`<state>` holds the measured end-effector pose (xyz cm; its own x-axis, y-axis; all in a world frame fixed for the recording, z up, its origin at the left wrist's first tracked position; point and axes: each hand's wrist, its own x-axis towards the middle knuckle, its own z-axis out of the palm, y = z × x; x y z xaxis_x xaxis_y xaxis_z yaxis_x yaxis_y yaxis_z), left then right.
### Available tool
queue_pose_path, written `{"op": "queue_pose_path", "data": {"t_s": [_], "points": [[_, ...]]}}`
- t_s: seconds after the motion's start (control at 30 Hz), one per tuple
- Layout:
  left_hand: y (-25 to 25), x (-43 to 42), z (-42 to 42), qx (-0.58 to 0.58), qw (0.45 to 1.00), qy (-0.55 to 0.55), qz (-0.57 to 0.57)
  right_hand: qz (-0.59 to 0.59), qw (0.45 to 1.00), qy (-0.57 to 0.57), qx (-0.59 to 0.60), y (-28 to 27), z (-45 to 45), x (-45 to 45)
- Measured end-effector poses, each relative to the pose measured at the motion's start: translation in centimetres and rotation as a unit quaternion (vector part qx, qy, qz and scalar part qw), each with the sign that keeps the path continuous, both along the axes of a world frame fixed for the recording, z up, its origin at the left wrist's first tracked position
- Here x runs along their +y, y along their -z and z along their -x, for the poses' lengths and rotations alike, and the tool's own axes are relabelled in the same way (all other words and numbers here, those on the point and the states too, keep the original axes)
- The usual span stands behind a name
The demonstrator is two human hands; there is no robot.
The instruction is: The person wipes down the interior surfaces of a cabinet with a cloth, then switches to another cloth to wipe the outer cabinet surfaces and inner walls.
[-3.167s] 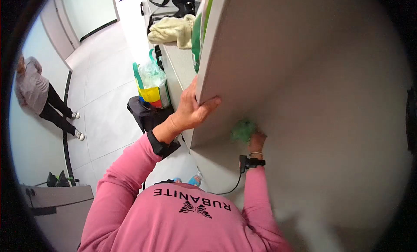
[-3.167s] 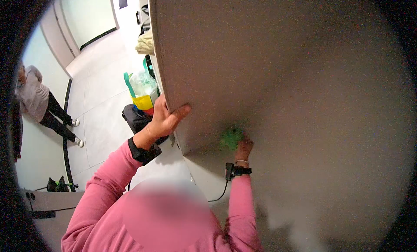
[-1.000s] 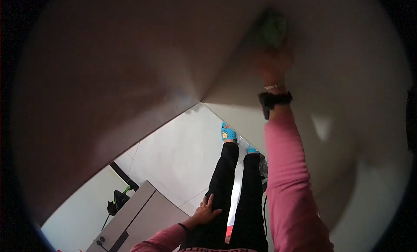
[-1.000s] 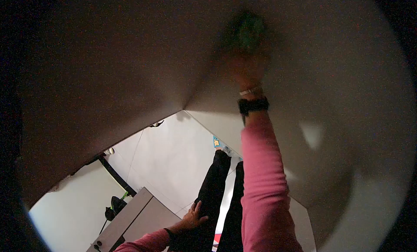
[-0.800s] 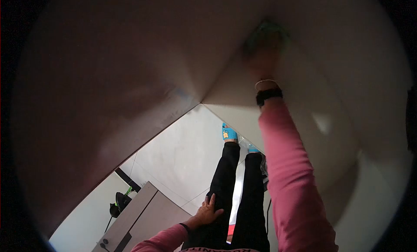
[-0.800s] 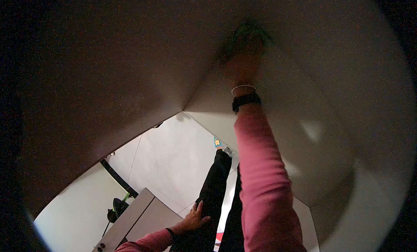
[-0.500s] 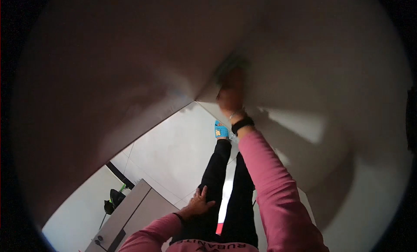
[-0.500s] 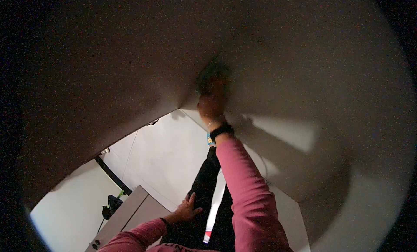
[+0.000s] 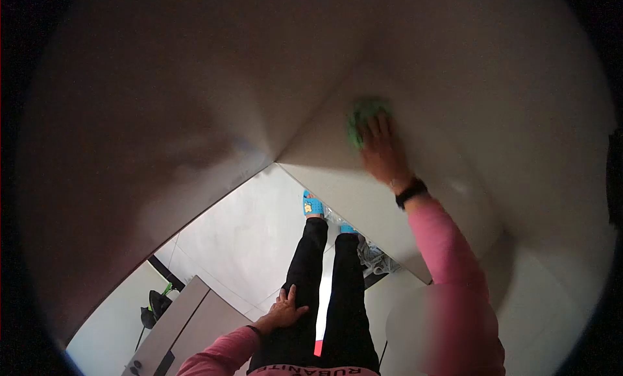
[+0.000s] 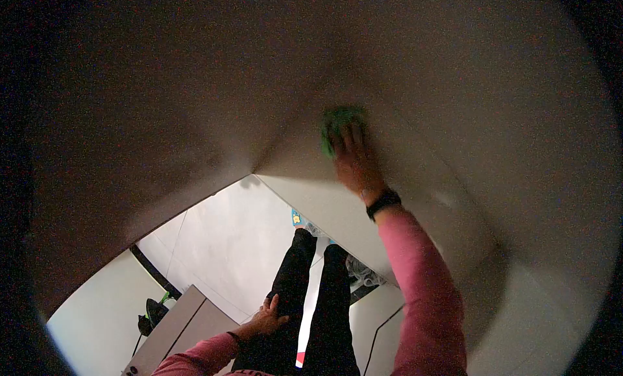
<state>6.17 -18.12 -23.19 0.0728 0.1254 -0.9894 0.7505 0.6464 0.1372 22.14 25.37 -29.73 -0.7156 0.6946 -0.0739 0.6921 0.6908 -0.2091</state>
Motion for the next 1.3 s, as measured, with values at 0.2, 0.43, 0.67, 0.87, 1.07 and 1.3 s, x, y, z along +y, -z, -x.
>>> {"op": "queue_pose_path", "data": {"t_s": [0.2, 0.43, 0.67, 0.87, 1.07, 1.3], "points": [[-0.7, 0.3, -0.4, 0.006, 1.000, 0.002, 0.015, -0.145, 0.984, -0.089, 0.050, 4.4, 2.2, 8.0], [-0.9, 0.7, 0.1, -0.019, 0.999, 0.012, 0.028, -0.147, 0.982, 0.008, 0.121, 3.8, -2.0, 6.9], [-0.8, 1.1, 0.2, -0.002, 0.999, 0.036, 0.027, -0.131, 0.973, 0.189, -0.025, 2.8, -15.9, -4.1], [-0.3, 0.9, 1.3, -0.010, 0.999, 0.025, 0.018, -0.036, 0.837, 0.438, -0.326, 8.9, -35.1, -15.6], [-0.6, 1.6, 2.0, -0.030, 0.999, 0.026, 0.001, 0.103, 0.791, 0.561, -0.221, 1.9, -27.3, -14.9], [-2.1, 3.0, 2.3, -0.057, 0.998, 0.001, -0.039, -0.058, 0.914, 0.316, 0.246, -12.5, -15.4, -8.1]]}}
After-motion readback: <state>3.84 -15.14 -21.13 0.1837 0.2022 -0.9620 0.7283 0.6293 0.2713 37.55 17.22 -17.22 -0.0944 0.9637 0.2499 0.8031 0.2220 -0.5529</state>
